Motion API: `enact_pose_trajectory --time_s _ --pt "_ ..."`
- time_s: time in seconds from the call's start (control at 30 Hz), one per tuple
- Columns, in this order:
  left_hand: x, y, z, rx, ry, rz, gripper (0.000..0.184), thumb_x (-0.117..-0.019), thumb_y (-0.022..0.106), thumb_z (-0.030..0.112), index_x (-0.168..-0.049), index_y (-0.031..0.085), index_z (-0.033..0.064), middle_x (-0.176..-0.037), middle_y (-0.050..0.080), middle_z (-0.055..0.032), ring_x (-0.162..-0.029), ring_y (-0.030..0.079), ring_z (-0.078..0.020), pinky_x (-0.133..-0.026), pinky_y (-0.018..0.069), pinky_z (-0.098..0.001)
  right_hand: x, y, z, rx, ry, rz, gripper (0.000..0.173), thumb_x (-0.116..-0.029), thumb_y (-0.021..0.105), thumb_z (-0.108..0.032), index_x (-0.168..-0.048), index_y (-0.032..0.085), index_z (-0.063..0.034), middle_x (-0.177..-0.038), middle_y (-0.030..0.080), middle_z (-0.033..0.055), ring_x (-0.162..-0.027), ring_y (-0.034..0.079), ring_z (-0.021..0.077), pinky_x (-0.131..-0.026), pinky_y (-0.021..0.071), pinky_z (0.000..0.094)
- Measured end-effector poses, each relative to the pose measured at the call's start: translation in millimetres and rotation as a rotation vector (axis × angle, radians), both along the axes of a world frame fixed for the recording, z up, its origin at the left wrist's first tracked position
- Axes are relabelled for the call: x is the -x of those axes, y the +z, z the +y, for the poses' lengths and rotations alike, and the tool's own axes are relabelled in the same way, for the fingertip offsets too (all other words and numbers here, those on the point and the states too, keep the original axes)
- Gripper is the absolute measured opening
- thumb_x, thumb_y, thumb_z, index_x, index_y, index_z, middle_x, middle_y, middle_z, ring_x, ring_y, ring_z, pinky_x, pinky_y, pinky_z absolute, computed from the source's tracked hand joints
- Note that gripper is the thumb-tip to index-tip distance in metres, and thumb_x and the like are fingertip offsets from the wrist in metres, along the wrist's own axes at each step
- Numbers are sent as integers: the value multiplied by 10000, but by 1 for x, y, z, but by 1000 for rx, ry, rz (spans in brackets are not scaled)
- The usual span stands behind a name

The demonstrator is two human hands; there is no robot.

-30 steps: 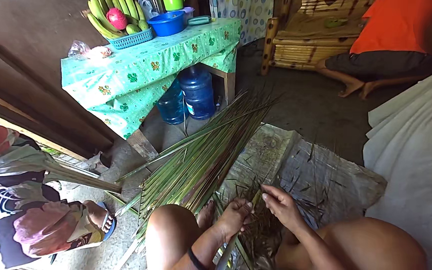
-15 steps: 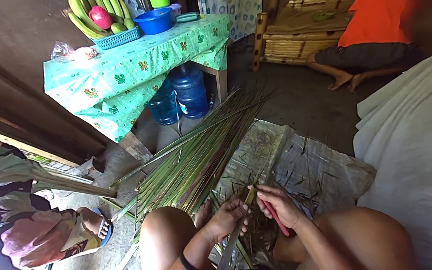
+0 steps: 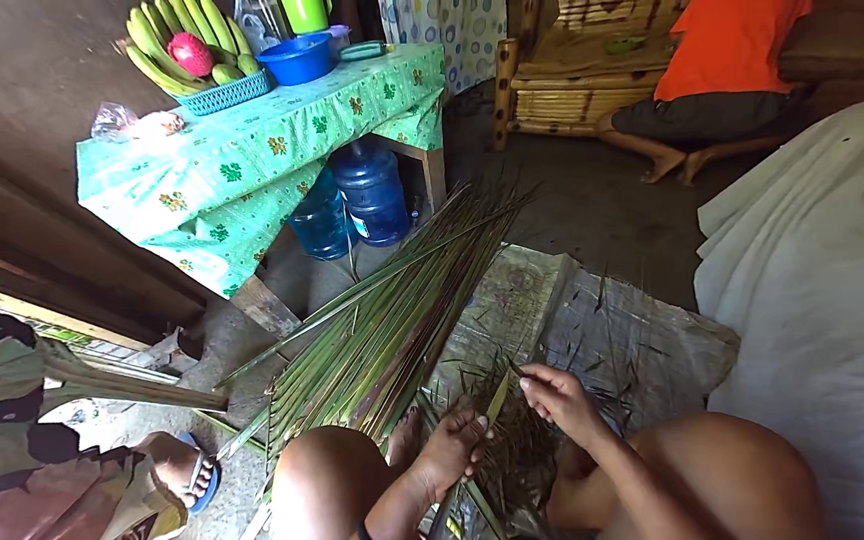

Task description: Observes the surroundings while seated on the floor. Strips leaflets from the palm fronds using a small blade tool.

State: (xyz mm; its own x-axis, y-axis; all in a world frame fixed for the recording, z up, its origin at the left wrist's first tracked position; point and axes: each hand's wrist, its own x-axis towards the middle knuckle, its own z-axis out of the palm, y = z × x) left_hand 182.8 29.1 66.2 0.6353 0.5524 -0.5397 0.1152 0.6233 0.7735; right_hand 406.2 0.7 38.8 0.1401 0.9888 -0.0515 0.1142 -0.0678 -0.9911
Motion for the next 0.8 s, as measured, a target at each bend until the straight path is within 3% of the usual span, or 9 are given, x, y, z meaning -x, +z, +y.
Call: enact_pose_trajectory --time_s 0.1,0.23,0.33,0.43,0.53,0.7,0.8 --pt "1 1 2 -3 21 17 253 -1130 349 190 -1022 548 76 -597 448 71 -439 408 -5 -426 375 -142 8 9 -11 78 145 -31 288 -968 544 -148 -1154 681 25 -707 606 -54 -547 526 0 -510 447 172" --pt "2 -3 3 -12 47 3 261 -1106 316 122 -1086 571 70 -591 442 76 -445 404 -9 -432 370 -152 34 7 -20 -9 336 -231 259 -963 595 -208 -1003 713 19 -782 665 52 -659 576 39 -640 493 223" --pt "2 -1 3 14 24 -12 248 -1125 319 160 -1037 541 90 -587 427 82 -435 388 1 -423 356 -138 31 -4 -14 -133 231 -316 264 -954 603 -224 -972 730 7 -787 689 60 -693 609 32 -674 512 205" --pt "1 1 2 9 4 -10 256 -1127 330 177 -997 534 93 -581 426 84 -430 382 3 -419 347 -135 17 -10 -5 -112 108 -286 294 -959 587 -175 -1078 734 49 -874 732 95 -730 651 51 -711 546 229" --pt "0 0 2 8 -12 -22 250 -1124 340 171 -994 538 95 -583 426 81 -430 385 3 -418 354 -134 6 -13 3 -49 4 -145 281 -978 562 -121 -1145 691 63 -811 669 15 -627 555 -16 -598 480 160" --pt "1 -1 0 17 -29 -22 253 -1122 341 170 -994 546 92 -576 422 80 -424 380 1 -416 353 -136 -15 -14 14 -4 -217 -71 284 -1005 547 -100 -1216 673 44 -704 600 -26 -536 518 8 -497 436 164" --pt "0 1 2 40 -2 -11 263 -1131 331 195 -1003 535 89 -583 428 75 -424 389 -2 -413 361 -135 -7 -5 4 -3 -139 -23 289 -986 534 -109 -1184 679 43 -682 604 -47 -521 524 5 -480 445 164"
